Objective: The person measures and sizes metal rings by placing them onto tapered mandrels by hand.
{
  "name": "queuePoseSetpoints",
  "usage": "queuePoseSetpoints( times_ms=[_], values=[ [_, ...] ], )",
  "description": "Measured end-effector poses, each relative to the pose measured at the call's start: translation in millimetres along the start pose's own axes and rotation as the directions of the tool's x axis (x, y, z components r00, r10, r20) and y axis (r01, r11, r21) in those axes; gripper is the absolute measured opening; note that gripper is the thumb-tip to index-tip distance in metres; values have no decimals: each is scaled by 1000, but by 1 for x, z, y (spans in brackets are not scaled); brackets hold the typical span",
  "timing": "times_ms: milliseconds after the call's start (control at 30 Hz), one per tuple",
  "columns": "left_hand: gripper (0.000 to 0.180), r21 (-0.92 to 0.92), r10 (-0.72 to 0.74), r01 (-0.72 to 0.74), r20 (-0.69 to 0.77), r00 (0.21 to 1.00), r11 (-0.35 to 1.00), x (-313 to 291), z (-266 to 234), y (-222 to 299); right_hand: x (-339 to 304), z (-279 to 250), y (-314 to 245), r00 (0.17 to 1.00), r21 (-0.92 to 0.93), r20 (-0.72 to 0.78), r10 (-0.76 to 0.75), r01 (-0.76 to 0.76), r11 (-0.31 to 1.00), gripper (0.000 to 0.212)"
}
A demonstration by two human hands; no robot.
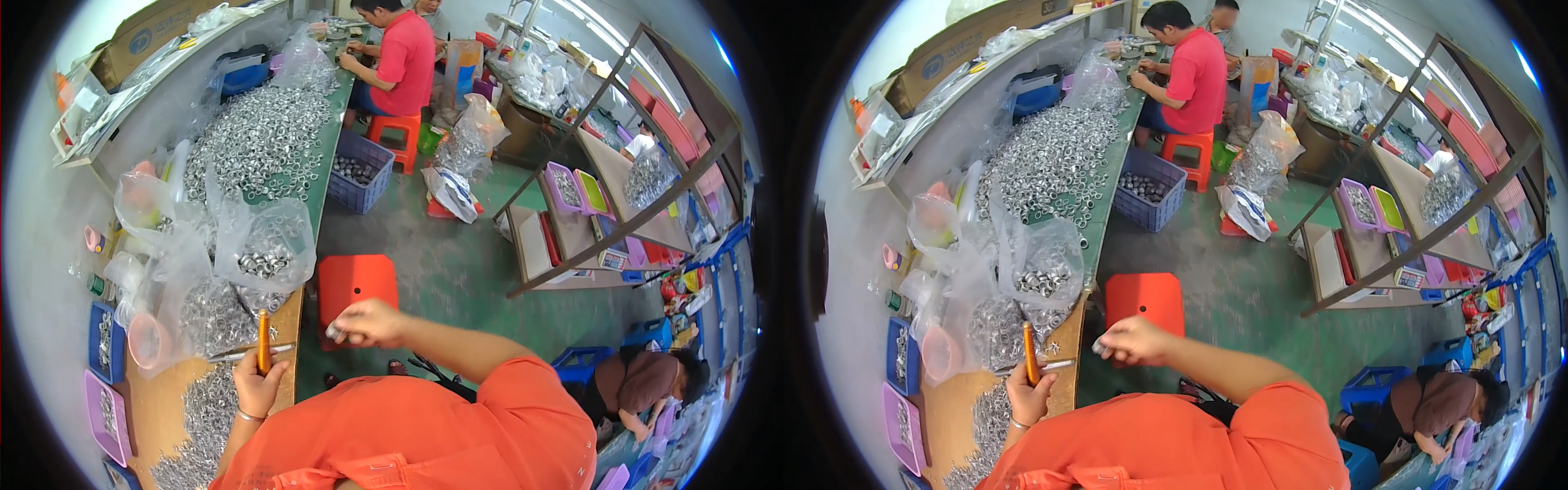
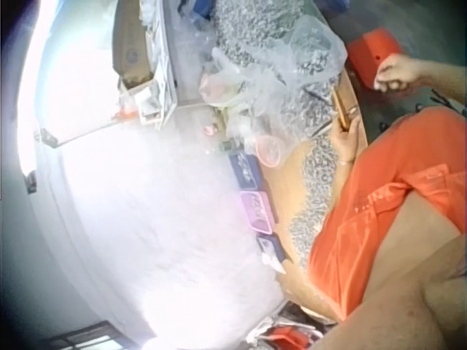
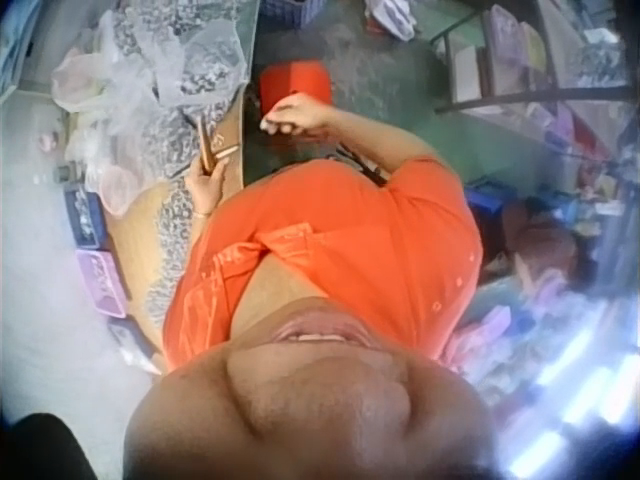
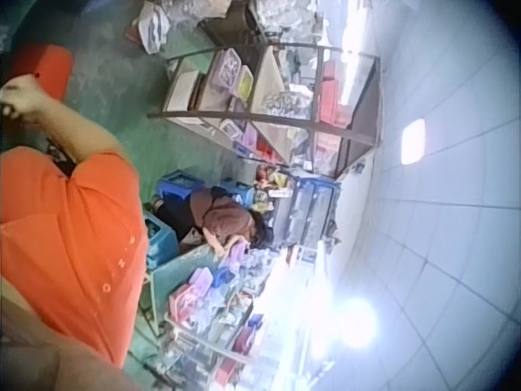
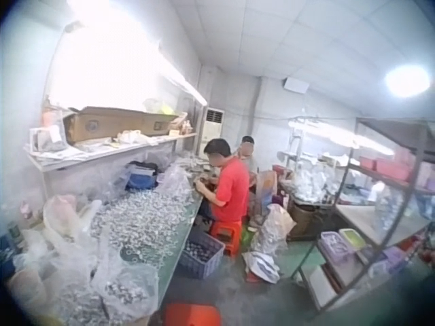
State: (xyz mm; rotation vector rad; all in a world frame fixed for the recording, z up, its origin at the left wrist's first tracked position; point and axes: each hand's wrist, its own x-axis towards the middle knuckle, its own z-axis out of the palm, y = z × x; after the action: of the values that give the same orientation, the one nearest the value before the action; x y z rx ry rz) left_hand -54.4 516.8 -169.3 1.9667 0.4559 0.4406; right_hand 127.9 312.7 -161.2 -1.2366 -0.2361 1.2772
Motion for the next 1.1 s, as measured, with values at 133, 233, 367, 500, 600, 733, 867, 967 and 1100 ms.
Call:
queuePoseSetpoints(
  times_ms=[133, 233, 367, 500, 600, 733, 867, 967, 1100],
  values=[
    [16, -193, -272, 254, -74, 959, 948, -12, 6, 16, 6, -142, -84, 847, -326, -501, -179, 7, 945, 13],
    [18, -220, -306, 293, -27, 952, 931, -11, 18, 29, 16, -347, -139, 512, -61, -801, -312, 448, 892, 8],
    [15, -348, -271, 240, -42, 962, 906, -27, 22, 34, -1, -309, -183, 392, -116, -892, -224, 281, 953, 12],
    [20, -436, -258, 223, -23, 966, 872, -37, 32, 35, 27, -226, -122, 847, -179, -472, -244, 179, 967, 18],
    [17, -314, -230, 186, -110, 967, 931, -44, 41, 27, 31, -123, -80, 973, -162, -148, -178, 154, 975, 16],
    [15, -240, -397, 366, -92, 913, 899, -40, 46, 29, 41, -44, -52, 942, 226, 307, -133, 64, 972, 16],
    [24, 198, -61, 128, -316, 947, 972, -40, 44, 22, 32, 9, -60, 924, 279, 356, -142, 40, 959, 19],
    [25, 162, 0, 74, -415, 910, 984, -44, 37, 25, 36, 31, -60, 912, 229, 396, -109, 16, 973, 19],
    [27, 168, 10, 82, -486, 874, 982, -47, 30, 6, 56, 57, -48, 892, 204, 451, -21, -79, 976, 30]
  ],
)
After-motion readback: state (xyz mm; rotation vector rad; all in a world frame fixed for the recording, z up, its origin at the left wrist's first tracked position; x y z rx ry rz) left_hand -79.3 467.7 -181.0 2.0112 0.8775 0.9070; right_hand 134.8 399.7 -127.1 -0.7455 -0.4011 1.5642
